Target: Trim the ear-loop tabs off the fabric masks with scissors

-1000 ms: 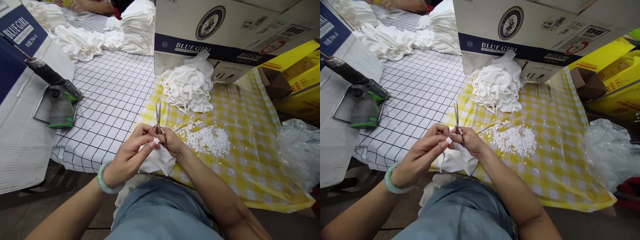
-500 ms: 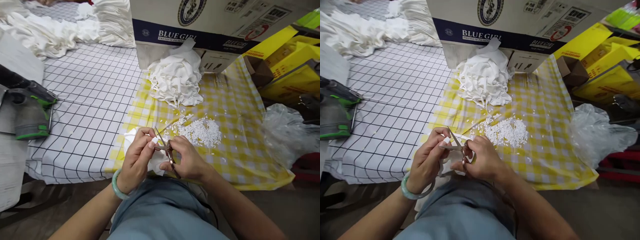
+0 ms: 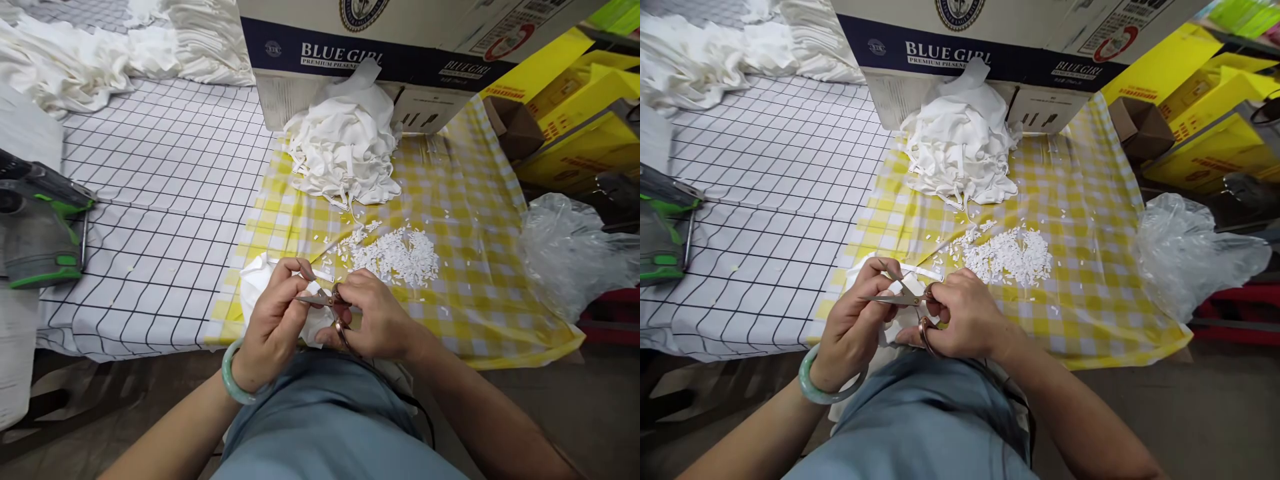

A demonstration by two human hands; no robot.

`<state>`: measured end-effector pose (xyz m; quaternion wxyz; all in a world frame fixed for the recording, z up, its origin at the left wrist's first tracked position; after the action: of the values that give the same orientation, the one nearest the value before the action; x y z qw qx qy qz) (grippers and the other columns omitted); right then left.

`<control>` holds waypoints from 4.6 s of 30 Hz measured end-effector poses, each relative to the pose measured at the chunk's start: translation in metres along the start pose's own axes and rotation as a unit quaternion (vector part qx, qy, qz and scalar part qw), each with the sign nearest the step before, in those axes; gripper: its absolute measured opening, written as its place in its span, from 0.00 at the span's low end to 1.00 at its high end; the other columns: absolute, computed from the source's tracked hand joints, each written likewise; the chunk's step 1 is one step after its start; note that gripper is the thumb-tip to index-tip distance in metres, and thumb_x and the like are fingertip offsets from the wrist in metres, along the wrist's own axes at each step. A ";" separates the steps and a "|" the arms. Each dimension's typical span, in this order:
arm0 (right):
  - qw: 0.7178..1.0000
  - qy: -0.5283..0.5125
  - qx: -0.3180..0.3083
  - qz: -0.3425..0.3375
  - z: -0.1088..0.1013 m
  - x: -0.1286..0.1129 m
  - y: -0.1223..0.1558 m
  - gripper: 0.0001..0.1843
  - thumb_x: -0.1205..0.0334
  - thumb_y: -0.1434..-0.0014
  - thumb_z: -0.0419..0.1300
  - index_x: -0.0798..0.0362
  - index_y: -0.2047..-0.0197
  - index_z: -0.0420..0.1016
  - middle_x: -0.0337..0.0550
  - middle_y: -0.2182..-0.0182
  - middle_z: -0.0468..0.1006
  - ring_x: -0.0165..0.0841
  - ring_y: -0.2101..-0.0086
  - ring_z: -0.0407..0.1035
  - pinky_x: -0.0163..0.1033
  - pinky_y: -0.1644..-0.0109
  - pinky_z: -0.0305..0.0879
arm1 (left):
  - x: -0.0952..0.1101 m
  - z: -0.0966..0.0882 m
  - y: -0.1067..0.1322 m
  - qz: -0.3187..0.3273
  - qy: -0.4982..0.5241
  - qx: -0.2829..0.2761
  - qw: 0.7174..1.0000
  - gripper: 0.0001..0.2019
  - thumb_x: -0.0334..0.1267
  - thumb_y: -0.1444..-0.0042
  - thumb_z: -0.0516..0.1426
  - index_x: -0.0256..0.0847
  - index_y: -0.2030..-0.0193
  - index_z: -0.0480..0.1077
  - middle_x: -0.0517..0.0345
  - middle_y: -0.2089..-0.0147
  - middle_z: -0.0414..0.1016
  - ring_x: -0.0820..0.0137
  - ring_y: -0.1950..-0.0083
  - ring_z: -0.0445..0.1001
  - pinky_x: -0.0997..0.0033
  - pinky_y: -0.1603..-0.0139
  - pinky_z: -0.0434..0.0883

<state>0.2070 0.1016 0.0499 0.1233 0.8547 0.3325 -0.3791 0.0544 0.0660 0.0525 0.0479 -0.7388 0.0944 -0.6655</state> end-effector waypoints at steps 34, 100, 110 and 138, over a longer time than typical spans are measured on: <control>0.917 -0.241 0.164 0.272 -0.024 0.085 0.062 0.21 0.41 0.45 0.62 0.51 0.70 0.66 0.35 0.78 0.68 0.29 0.77 0.61 0.36 0.72 0.58 | -0.023 0.060 -0.037 -0.044 0.019 -0.184 0.982 0.14 0.35 0.33 0.48 0.38 0.70 0.67 0.52 0.57 0.65 0.66 0.51 0.66 0.68 0.47 0.63; 0.973 -0.110 0.201 0.017 0.021 0.009 -0.013 0.11 0.60 0.48 0.65 0.50 0.66 0.66 0.37 0.71 0.69 0.32 0.69 0.65 0.38 0.64 0.63 | 0.002 -0.014 -0.026 -0.137 0.252 0.105 0.952 0.14 0.39 0.36 0.55 0.37 0.71 0.75 0.56 0.52 0.62 0.81 0.73 0.56 0.77 0.74 0.62; 0.919 -0.356 0.149 0.081 0.019 0.010 -0.033 0.11 0.56 0.45 0.65 0.51 0.66 0.68 0.37 0.69 0.73 0.31 0.67 0.69 0.38 0.59 0.68 | 0.008 -0.009 -0.024 -0.114 0.264 0.048 0.957 0.17 0.37 0.35 0.52 0.38 0.73 0.74 0.49 0.50 0.66 0.63 0.45 0.66 0.70 0.46 0.69; 0.994 0.008 0.078 0.071 -0.004 0.002 0.007 0.27 0.39 0.49 0.65 0.51 0.78 0.60 0.37 0.80 0.67 0.30 0.75 0.61 0.38 0.68 0.53 | -0.002 0.018 -0.008 -0.042 0.041 0.056 0.997 0.17 0.40 0.33 0.48 0.43 0.70 0.71 0.48 0.61 0.64 0.56 0.43 0.59 0.60 0.47 0.66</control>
<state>0.2147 0.0994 0.0509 0.0797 0.8860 0.2415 -0.3878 0.0729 0.0729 0.0501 0.0567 -0.7105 0.0276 -0.7008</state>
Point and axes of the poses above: each hand's wrist, its own y-axis away from the middle knuckle, its own z-axis out of the palm, x = y × z, the point moved 4 cm from there along -y, towards the middle knuckle
